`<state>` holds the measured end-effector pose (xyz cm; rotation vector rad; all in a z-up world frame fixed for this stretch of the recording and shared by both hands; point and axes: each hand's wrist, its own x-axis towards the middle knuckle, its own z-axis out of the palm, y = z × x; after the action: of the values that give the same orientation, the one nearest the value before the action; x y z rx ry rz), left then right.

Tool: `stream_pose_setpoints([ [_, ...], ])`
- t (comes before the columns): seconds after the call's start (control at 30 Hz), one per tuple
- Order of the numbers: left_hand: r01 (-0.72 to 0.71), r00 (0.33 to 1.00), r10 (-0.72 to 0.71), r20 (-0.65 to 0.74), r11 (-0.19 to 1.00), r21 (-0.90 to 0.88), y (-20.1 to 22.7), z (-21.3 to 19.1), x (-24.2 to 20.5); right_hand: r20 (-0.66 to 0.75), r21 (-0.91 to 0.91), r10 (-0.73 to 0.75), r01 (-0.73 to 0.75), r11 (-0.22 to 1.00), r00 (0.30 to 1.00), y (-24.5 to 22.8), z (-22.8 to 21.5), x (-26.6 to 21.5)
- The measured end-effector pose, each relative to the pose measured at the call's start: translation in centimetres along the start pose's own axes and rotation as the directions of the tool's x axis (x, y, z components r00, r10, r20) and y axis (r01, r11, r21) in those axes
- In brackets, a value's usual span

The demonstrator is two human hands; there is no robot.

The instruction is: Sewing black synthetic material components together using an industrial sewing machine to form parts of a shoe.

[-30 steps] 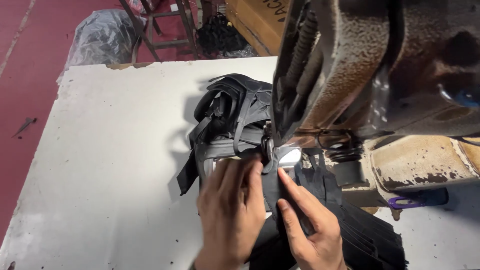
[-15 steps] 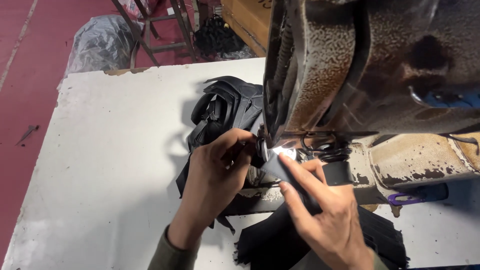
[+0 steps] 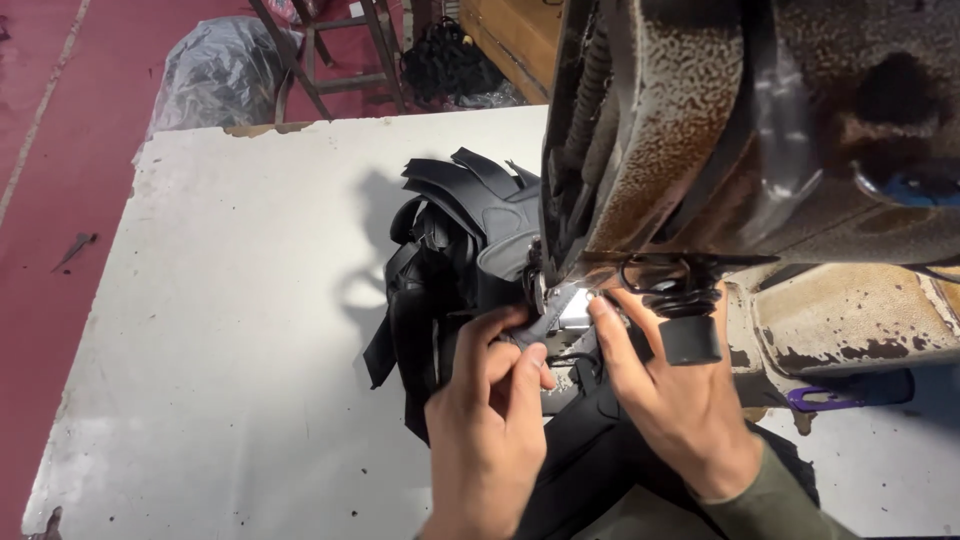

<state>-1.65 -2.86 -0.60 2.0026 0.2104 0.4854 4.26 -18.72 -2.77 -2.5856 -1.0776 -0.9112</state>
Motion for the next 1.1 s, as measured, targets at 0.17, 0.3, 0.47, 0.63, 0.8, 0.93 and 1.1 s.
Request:
stream_pose_setpoints([
  [0.17, 0.549, 0.836, -0.477, 0.271, 0.727, -0.413, -1.2, -0.2, -0.4, 0.108, 0.560, 0.446, -0.426, 0.711, 0.888, -3.0, -1.8, 1.3],
  [0.3, 0.423, 0.902, -0.355, 0.247, 0.841, -0.337, -1.5, -0.5, -0.4, 0.143, 0.636, 0.326, -0.339, 0.694, 0.935, -3.0, -1.6, 0.2],
  [0.47, -0.028, 0.999, 0.032, -0.041, 0.995, 0.099, -0.5, 0.2, -2.4, 0.246, 0.625, 0.278, -0.372, 0.687, 0.928, -2.4, -1.5, -1.2],
  [0.63, -0.081, 0.996, 0.086, -0.038, 0.990, 0.115, -0.5, 0.1, -2.9, 0.284, 0.622, 0.266, -0.388, 0.680, 0.921, -2.5, -1.6, -1.2],
  [0.8, -0.059, 0.997, 0.064, -0.031, 0.989, 0.134, -0.7, 0.6, -2.6, 0.285, 0.580, 0.279, -0.396, 0.712, 0.917, -2.1, -1.9, -0.9],
  [0.93, -0.059, 0.998, 0.062, -0.025, 0.991, 0.116, -1.2, 1.1, -3.2, 0.309, 0.566, 0.283, -0.415, 0.712, 0.908, -1.9, -2.1, -0.9],
  [1.1, -0.091, 0.996, 0.094, -0.007, 0.981, 0.172, -0.9, 1.7, -4.4, 0.280, 0.558, 0.266, -0.382, 0.736, 0.922, -1.9, -1.9, -1.1],
])
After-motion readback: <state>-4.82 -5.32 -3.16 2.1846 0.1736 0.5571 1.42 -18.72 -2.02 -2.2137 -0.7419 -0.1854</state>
